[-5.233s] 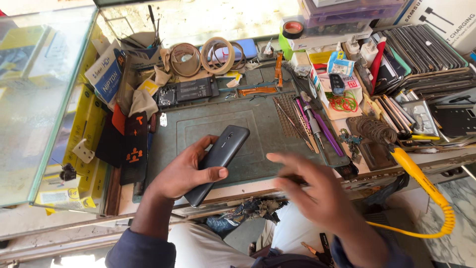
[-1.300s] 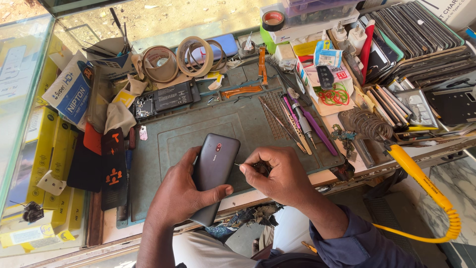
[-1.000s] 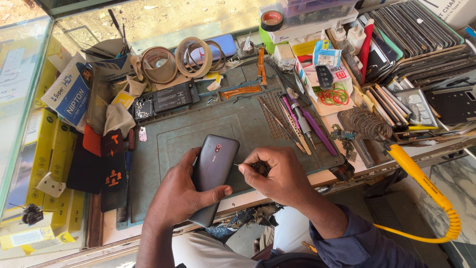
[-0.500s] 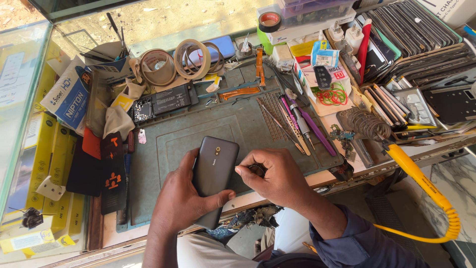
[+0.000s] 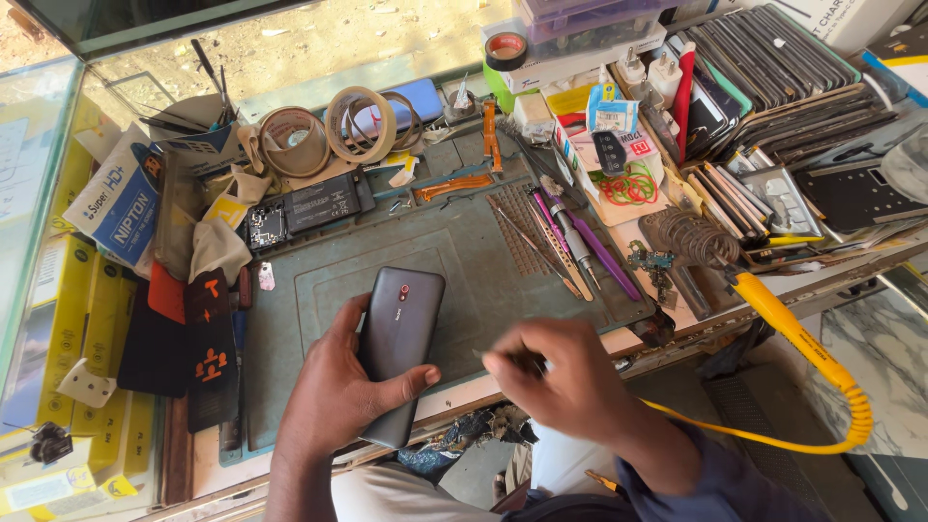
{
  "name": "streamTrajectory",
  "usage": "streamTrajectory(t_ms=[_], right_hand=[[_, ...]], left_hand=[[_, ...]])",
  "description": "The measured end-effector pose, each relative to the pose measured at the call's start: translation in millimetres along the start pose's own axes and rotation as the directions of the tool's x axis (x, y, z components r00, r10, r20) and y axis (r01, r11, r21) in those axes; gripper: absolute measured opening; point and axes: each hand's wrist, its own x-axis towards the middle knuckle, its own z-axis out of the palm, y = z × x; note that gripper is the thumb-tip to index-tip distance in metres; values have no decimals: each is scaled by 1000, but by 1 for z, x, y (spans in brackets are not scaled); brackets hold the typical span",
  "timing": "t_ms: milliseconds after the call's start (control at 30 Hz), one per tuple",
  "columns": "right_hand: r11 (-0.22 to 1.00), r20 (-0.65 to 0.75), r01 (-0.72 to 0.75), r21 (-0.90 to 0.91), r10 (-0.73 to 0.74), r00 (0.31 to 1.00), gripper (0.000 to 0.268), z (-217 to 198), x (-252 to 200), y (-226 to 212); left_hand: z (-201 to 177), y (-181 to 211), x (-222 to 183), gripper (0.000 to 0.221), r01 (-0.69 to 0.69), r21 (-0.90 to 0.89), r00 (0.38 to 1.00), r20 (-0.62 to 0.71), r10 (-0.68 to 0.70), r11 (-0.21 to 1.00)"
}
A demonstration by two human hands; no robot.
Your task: The person uses a metal prying tool to carefully separate the back cover of a smartphone. They repeatedly insert the tool into the seam between the back cover and the frame, working along the edges to loosen the adhesive or clips holding the cover in place.
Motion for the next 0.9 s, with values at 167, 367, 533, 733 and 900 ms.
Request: streamTrajectory(t_ms=[167, 367, 533, 733, 900], right_hand=[[982, 410, 106, -157, -33, 912, 13, -35, -31, -15], [896, 67, 130, -425, -112, 991, 12, -46, -9, -18], [709, -178, -183, -681, 82, 981, 15, -55, 38, -5], [593, -243, -304, -746, 183, 953, 21, -50, 37, 13], [574, -252, -304, -760, 170, 953, 18, -52, 40, 22]], left_hand=[[-4, -1, -1, 97, 48, 133, 998, 29, -53, 990], [-3, -2, -1, 103, -10, -6, 998, 61, 10, 1000], [-4, 0, -2, 103, -36, 73, 999, 33, 33, 997], [-5, 1, -1, 105, -19, 139, 998, 67, 9, 990], [-9, 22, 7, 109, -6, 377, 971, 223, -84, 926]])
